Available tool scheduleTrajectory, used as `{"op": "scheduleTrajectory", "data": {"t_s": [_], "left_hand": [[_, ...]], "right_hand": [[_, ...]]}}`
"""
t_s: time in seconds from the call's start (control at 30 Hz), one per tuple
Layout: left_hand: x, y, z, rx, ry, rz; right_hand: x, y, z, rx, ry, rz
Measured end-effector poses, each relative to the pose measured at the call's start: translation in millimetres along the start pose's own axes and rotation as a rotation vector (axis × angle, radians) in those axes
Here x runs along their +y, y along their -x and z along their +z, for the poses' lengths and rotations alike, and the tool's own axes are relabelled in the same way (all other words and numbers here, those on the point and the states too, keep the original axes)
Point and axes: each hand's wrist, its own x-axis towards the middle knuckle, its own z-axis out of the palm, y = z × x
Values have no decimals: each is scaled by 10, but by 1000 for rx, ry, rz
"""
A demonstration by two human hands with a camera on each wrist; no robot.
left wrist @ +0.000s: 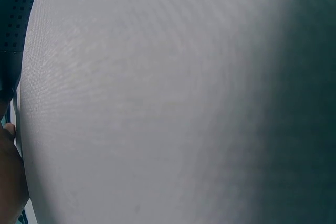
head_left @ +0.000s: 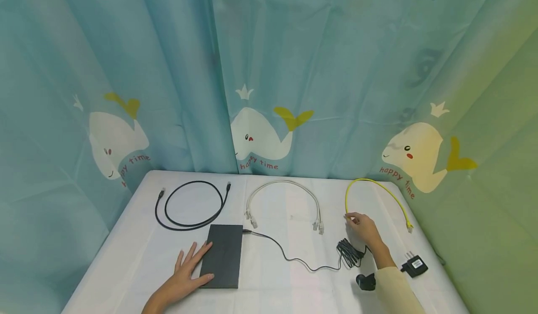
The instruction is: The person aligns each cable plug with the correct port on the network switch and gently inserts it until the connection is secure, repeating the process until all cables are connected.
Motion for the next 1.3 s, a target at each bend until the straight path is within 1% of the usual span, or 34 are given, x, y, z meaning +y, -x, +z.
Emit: {"op": "scheduleTrajectory", "data": {"t_s": [0.1,0.27,0.4,0.5,0.63,0.7,0.83,1.0,1.2,1.3], "left_hand": [[5,-1,1,3,-4,-1],[7,4,10,2,2,-7],[-2,11,16,4,2,-4],[-7,15,17,11,4,4],[-4,16,17,21,6,17],[2,16,17,23,6,18],[17,15,17,22,2,10],[22,15,11,13,1,-4],[29,13,3,9,-4,-12],[37,13,0,11,-5,-11]], "right_hand": [[-29,-1,-12,-15,-5,22],[-38,13,-22,-30,4,32],[-7,28,-5,-34,49,-7],[-4,41,11,-60,81,-32],[-21,42,25,-106,108,-30],[-27,34,27,-112,115,-33],[-24,24,17,-114,117,-34],[2,25,11,-116,79,-52],[-8,26,22,-82,36,-91],[-10,20,31,-48,10,-118]]}}
